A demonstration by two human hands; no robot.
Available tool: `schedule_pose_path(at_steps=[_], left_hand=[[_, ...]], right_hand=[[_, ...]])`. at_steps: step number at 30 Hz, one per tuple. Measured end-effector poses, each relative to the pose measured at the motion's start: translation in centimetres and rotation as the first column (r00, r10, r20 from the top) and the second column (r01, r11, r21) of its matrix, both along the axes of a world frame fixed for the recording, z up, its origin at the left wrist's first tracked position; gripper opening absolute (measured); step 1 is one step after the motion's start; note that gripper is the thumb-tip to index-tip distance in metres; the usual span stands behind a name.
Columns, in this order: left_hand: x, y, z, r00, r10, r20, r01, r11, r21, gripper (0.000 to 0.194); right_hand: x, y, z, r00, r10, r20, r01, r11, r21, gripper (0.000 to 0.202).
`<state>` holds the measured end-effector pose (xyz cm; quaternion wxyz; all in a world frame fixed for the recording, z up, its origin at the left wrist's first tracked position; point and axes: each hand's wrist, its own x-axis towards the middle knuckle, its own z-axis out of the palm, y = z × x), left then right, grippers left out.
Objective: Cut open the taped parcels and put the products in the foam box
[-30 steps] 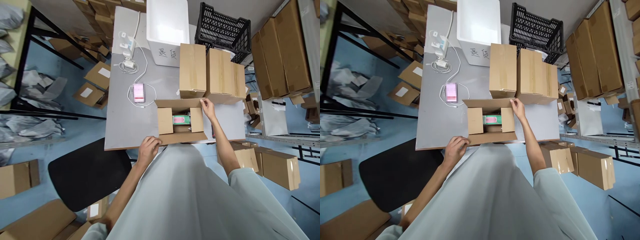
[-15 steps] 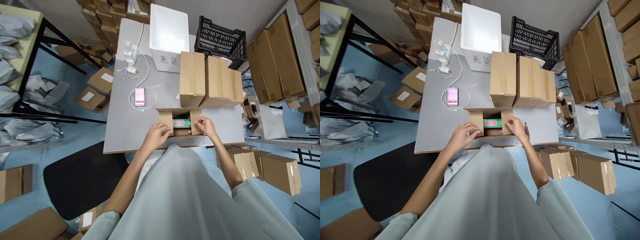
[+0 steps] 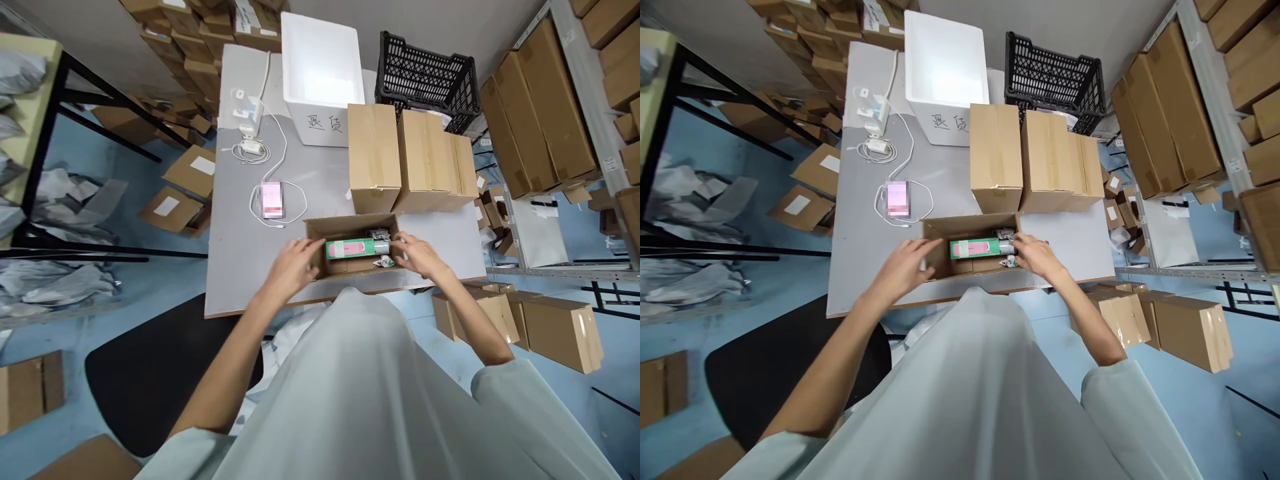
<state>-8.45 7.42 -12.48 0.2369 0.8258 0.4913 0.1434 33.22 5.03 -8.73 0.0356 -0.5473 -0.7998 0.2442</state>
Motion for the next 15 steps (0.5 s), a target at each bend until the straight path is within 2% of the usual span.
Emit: schedule_pose_path(at_steps=[3, 6, 8, 11, 13, 15], left_hand=[[-4.0, -0.4, 0.1, 0.993, 0.117, -0.001, -0.117, 0.992, -0.045, 0.07], [-4.6, -0.6, 0.9, 0.985, 0.106, -0.133, -0.12, 0.987, -0.104, 0.062], [-3.3, -0.5, 1.8, 0.971, 0.058, -0.231, -0.086, 0.99, -0.114, 0.061], [0.1, 0.5, 2.5, 0.942, -0.025, -0.334, -0.02, 0.991, -0.13, 0.062], [3.1, 1.8, 2.2, 0.913, -0.058, -0.404, -0.013, 0.985, -0.172, 0.066], [6.3, 3.5, 1.0, 0.856, -0.063, -0.513, -0.078, 0.965, -0.249, 0.074]], right_hand=[[3.2, -1.1, 1.2, 0.994, -0.099, 0.051, 0.097, 0.995, 0.032, 0.05], [3.4, -1.3, 1.5, 0.989, -0.108, 0.104, 0.104, 0.993, 0.047, 0.041], [2.0, -1.2, 1.9, 0.98, -0.091, 0.174, 0.078, 0.994, 0.081, 0.035], [-0.7, -0.7, 3.0, 0.96, -0.041, 0.279, 0.007, 0.993, 0.122, 0.028], [-2.3, -0.2, 3.8, 0.946, 0.027, 0.324, -0.06, 0.994, 0.092, 0.025], [-3.6, 0.4, 4.4, 0.925, 0.096, 0.367, -0.113, 0.993, 0.026, 0.028]])
